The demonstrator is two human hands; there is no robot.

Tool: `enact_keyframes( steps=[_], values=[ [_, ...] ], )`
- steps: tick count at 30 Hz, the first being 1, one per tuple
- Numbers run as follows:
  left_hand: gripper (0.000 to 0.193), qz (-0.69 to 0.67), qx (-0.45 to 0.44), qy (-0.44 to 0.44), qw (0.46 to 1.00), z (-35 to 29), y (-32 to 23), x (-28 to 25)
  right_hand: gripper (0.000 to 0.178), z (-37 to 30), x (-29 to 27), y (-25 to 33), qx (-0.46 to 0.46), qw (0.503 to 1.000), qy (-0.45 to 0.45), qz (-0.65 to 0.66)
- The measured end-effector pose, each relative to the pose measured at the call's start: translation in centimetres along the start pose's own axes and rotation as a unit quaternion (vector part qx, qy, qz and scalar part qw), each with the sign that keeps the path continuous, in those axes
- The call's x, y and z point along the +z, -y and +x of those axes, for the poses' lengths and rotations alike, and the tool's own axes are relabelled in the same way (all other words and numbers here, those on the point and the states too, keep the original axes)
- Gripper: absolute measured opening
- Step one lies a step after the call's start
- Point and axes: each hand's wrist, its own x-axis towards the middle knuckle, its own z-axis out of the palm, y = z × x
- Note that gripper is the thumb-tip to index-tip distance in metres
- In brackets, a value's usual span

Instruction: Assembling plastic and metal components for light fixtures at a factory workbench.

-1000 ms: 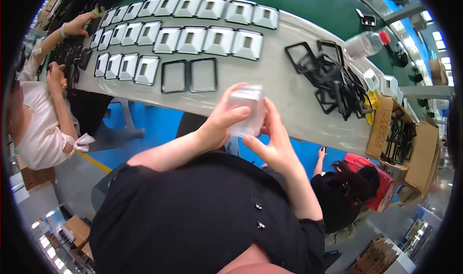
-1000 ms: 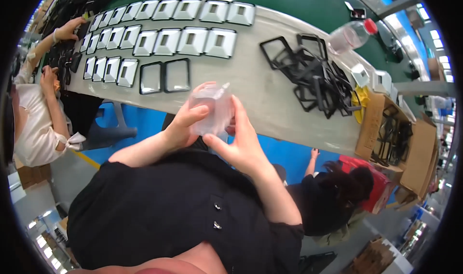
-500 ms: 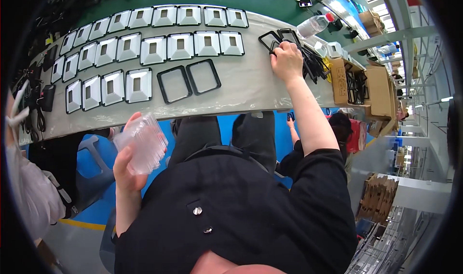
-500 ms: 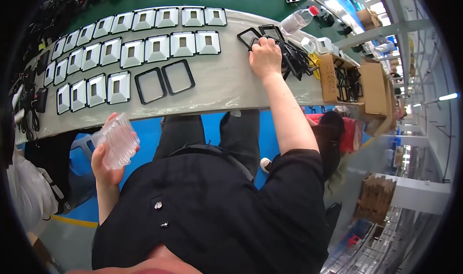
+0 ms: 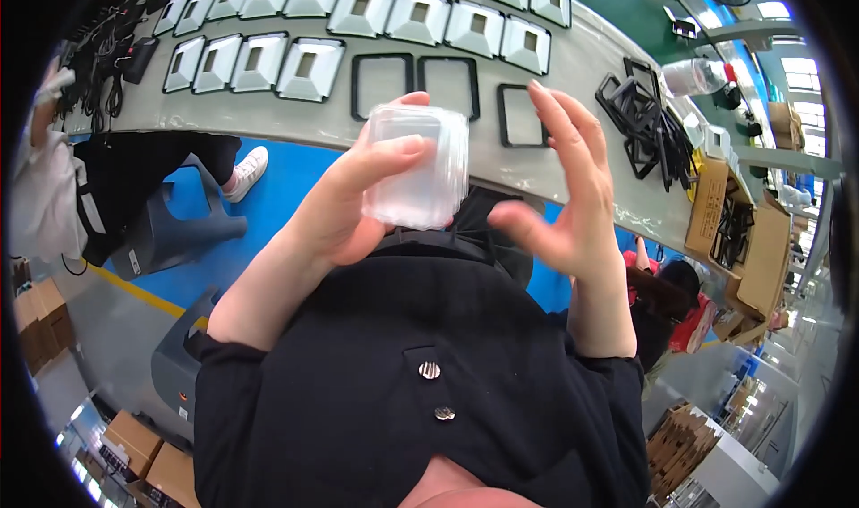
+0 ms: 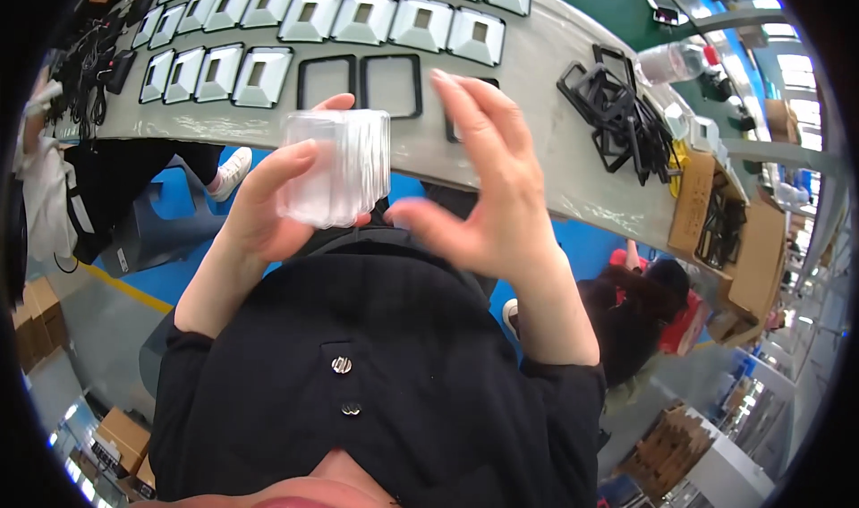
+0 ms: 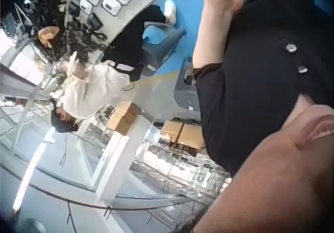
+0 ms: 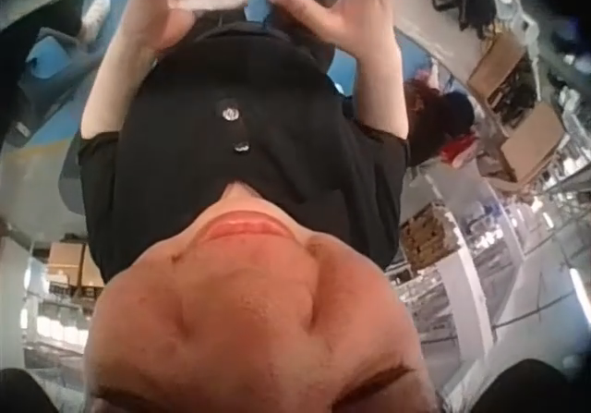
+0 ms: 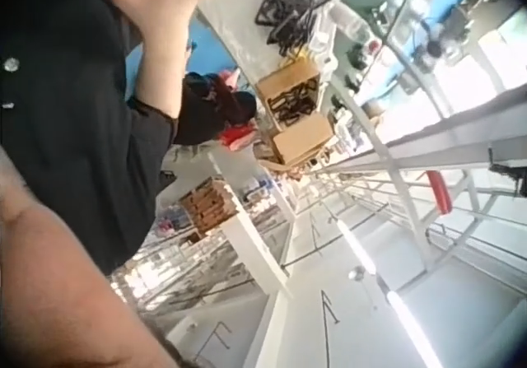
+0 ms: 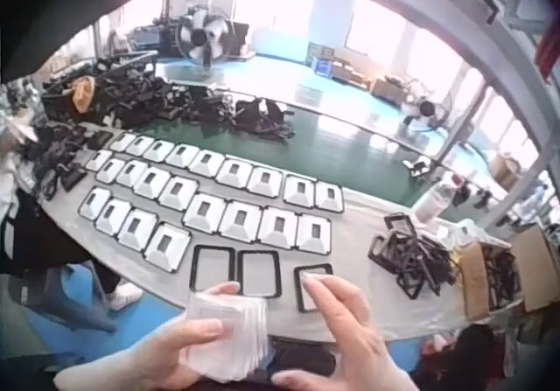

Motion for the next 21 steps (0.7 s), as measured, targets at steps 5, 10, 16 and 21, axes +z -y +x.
enact_keyframes(
  steps=[5, 10, 16, 21],
  values=[
    [0.093, 0.150, -0.012, 0.051, 0.987, 2.2, 2.5, 3.6, 0.109, -1.7, -1.5, -0.2, 0.068, 0.981, 0.098, 0.154],
    [0.117, 0.335, -0.161, 0.151, 0.916, 4.5, 3.4, 6.6, 0.090, -4.3, -6.6, -4.6, 0.205, 0.912, 0.237, 0.266],
    [0.119, 0.515, -0.218, 0.228, 0.797, 7.6, 5.1, 10.3, 0.093, -9.8, -7.2, -7.6, 0.317, 0.763, 0.198, 0.527],
    [0.108, 0.339, -0.260, 0.176, 0.887, 9.8, 5.3, 11.8, 0.081, -11.7, -6.7, -9.5, 0.364, 0.701, -0.006, 0.614]
  ],
)
